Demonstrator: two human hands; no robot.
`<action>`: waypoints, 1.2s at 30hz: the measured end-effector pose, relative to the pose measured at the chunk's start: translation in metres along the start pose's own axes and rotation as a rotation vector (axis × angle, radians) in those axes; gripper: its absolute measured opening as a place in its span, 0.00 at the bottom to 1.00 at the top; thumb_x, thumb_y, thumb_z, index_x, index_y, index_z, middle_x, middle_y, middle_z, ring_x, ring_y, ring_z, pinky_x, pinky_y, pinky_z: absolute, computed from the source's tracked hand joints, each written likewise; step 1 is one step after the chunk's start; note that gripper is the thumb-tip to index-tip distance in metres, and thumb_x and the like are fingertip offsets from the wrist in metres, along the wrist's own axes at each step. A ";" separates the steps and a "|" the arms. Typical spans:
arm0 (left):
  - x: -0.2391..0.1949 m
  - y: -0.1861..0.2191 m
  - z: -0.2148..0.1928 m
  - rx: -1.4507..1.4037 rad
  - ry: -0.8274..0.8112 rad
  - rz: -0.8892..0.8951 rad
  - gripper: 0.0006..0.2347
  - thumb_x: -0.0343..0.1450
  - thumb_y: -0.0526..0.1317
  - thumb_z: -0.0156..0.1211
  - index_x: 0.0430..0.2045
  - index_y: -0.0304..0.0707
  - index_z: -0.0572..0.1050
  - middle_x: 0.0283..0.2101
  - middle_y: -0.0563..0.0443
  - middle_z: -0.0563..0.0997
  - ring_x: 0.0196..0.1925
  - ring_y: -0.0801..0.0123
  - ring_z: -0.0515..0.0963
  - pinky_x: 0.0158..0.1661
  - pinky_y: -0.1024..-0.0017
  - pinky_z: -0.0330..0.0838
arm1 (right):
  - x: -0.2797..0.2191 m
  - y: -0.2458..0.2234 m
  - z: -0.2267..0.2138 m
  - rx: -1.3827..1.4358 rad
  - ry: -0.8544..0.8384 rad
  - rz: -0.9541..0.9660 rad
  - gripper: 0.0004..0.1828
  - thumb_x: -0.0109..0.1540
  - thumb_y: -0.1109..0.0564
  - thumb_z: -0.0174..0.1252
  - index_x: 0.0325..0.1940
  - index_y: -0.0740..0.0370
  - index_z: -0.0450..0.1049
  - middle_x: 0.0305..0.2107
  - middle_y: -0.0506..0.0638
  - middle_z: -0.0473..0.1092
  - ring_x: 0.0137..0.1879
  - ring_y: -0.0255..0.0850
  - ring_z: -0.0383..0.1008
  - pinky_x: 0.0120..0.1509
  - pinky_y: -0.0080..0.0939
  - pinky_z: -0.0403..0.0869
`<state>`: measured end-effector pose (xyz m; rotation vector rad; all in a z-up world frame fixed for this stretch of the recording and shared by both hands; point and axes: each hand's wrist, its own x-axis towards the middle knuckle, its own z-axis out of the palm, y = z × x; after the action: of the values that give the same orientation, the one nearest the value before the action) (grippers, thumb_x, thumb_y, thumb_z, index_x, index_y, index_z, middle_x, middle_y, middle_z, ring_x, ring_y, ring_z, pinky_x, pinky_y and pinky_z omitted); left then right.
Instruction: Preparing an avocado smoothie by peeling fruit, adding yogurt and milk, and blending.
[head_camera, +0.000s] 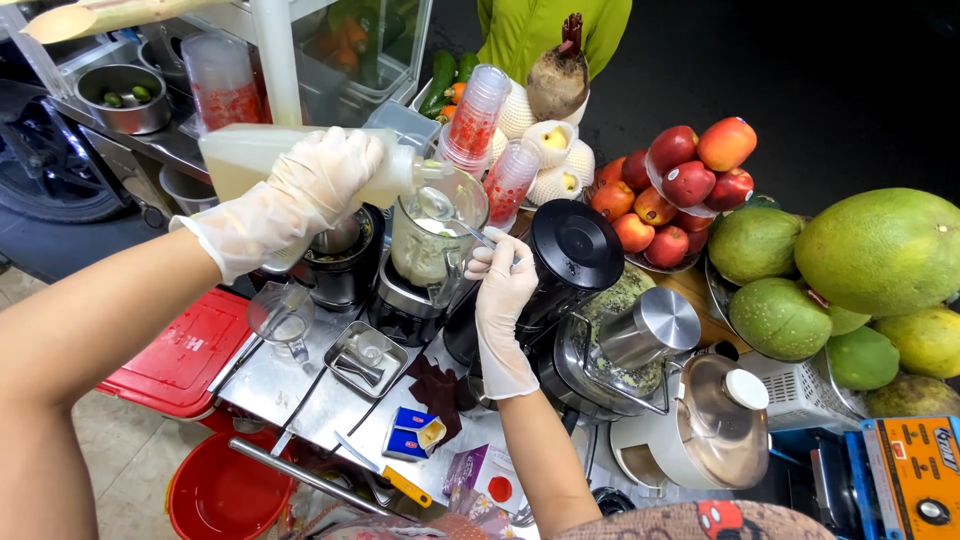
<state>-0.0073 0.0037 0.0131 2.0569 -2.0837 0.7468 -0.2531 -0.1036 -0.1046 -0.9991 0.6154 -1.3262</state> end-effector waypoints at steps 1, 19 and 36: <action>0.001 0.002 -0.005 0.008 0.001 -0.009 0.30 0.49 0.38 0.77 0.45 0.35 0.69 0.44 0.44 0.75 0.46 0.53 0.77 0.45 0.63 0.76 | 0.003 0.004 -0.003 0.005 -0.011 0.001 0.13 0.71 0.55 0.51 0.46 0.68 0.74 0.23 0.49 0.72 0.23 0.33 0.70 0.27 0.33 0.72; -0.129 0.046 -0.087 -0.723 0.326 -0.131 0.27 0.55 0.41 0.75 0.46 0.34 0.69 0.41 0.39 0.76 0.46 0.45 0.77 0.45 0.56 0.72 | -0.110 -0.135 0.084 -0.946 -0.582 -0.945 0.30 0.60 0.68 0.59 0.68 0.61 0.70 0.60 0.59 0.71 0.63 0.50 0.75 0.66 0.41 0.74; -0.008 0.284 -0.119 -1.579 -0.111 0.530 0.39 0.58 0.42 0.79 0.65 0.32 0.65 0.57 0.38 0.79 0.58 0.56 0.82 0.59 0.66 0.73 | -0.213 -0.312 -0.127 -0.899 -0.154 -0.244 0.74 0.46 0.63 0.81 0.82 0.56 0.36 0.66 0.51 0.60 0.67 0.42 0.66 0.80 0.46 0.68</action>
<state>-0.3106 0.0482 0.0396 0.6611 -1.9959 -0.8410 -0.5558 0.0888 0.0700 -1.9328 1.0284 -1.1576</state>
